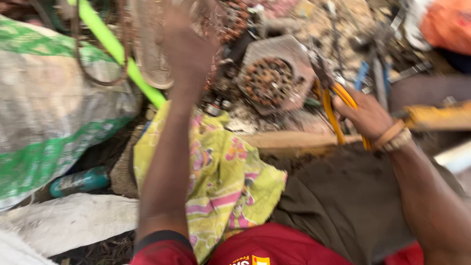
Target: The person uses an angle grinder to cut copper windings from a motor stator, then uses pliers to pull out the remaining copper wire. The person works on the stator placed on a wooden block in a cluttered workshop.
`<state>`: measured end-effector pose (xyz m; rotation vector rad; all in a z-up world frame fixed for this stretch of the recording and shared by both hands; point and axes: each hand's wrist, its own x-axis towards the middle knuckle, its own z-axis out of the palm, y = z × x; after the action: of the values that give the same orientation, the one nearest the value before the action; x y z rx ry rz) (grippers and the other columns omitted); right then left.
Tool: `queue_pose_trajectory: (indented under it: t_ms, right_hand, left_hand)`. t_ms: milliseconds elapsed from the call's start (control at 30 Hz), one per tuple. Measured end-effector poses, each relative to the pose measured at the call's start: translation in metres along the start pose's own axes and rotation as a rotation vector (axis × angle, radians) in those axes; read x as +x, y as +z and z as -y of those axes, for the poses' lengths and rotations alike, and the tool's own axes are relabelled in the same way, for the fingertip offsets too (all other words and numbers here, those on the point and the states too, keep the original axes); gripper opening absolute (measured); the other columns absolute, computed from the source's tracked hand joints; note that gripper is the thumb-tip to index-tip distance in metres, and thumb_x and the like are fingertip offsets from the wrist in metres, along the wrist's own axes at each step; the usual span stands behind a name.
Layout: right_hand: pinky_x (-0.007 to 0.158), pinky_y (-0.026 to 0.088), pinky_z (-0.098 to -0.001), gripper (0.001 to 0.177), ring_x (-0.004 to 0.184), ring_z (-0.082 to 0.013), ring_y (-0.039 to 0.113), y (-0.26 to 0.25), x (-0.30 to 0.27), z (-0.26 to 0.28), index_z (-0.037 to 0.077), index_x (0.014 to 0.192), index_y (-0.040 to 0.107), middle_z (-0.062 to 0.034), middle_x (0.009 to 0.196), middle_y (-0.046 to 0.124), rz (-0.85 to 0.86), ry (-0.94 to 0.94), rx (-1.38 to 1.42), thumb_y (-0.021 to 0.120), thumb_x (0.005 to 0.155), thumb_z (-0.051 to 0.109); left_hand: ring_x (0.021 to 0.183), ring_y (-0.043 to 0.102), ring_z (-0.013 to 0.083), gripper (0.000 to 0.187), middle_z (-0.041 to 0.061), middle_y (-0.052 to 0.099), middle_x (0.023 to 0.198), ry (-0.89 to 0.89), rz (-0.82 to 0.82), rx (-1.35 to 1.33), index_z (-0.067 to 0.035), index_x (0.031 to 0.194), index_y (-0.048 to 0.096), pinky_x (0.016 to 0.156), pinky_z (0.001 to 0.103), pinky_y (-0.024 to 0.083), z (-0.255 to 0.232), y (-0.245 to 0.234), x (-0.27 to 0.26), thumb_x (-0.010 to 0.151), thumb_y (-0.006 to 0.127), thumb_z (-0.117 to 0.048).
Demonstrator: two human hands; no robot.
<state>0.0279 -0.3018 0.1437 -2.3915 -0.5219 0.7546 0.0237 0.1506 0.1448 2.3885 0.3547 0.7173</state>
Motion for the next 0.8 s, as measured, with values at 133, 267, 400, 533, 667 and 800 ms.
queue_pose_trajectory:
  t_ms: [133,267,400,533,667,800]
  right_hand:
    - [0.068,0.054,-0.0431,0.054,0.077,-0.0244,0.064,-0.006,0.004,0.011,0.011,0.142,0.058,-0.0124,0.097,0.072,0.192,0.202,0.059,0.054,0.098,0.043]
    - [0.075,0.055,-0.0421,0.059,0.081,-0.0254,0.067,0.003,0.004,0.016,0.027,0.151,0.051,-0.0156,0.099,0.073,0.398,0.368,-0.143,0.052,0.097,0.049]
    - [0.08,0.052,-0.0433,0.058,0.09,-0.0282,0.067,0.023,0.011,0.013,0.022,0.146,0.055,-0.0147,0.109,0.073,0.412,0.104,-0.291,0.055,0.096,0.052]
    - [0.077,0.058,-0.0431,0.066,0.076,-0.0291,0.074,0.03,0.015,0.009,0.029,0.151,0.049,-0.0129,0.096,0.076,0.516,0.282,-0.312,0.055,0.09,0.05]
    - [0.075,0.056,-0.045,0.063,0.076,-0.0285,0.073,0.026,0.021,0.018,0.025,0.15,0.051,-0.0152,0.09,0.076,0.476,0.252,-0.275,0.054,0.093,0.052]
    - [0.07,0.054,-0.0437,0.062,0.072,-0.0253,0.07,0.026,0.017,0.034,0.025,0.15,0.051,-0.0126,0.085,0.074,0.415,0.235,-0.327,0.054,0.095,0.055]
  left_hand:
    - [0.128,0.056,0.0368,0.028,0.013,0.063,0.137,0.082,0.464,-0.061,-0.011,0.124,0.069,0.111,0.057,0.042,-0.038,0.094,-0.099,0.103,0.062,-0.029]
    - [0.132,0.046,0.0367,0.038,0.012,0.055,0.145,0.11,0.42,-0.031,-0.009,0.134,0.067,0.108,0.063,0.036,-0.021,0.134,-0.106,0.103,0.059,-0.03]
    - [0.121,0.05,0.0318,0.033,0.009,0.058,0.132,0.161,0.486,-0.111,-0.015,0.124,0.073,0.103,0.054,0.04,-0.003,0.131,-0.095,0.103,0.061,-0.037]
    - [0.11,0.05,0.0301,0.028,0.01,0.057,0.117,0.242,0.337,-0.115,-0.014,0.118,0.076,0.094,0.05,0.042,0.003,0.133,-0.105,0.105,0.061,-0.035]
    - [0.102,0.051,0.0275,0.028,0.009,0.054,0.105,0.232,0.336,-0.115,-0.014,0.116,0.076,0.088,0.047,0.042,0.003,0.14,-0.102,0.106,0.059,-0.034]
    - [0.096,0.05,0.0247,0.027,0.009,0.052,0.102,0.142,0.342,-0.058,-0.01,0.112,0.072,0.084,0.042,0.042,-0.004,0.144,-0.112,0.108,0.056,-0.031]
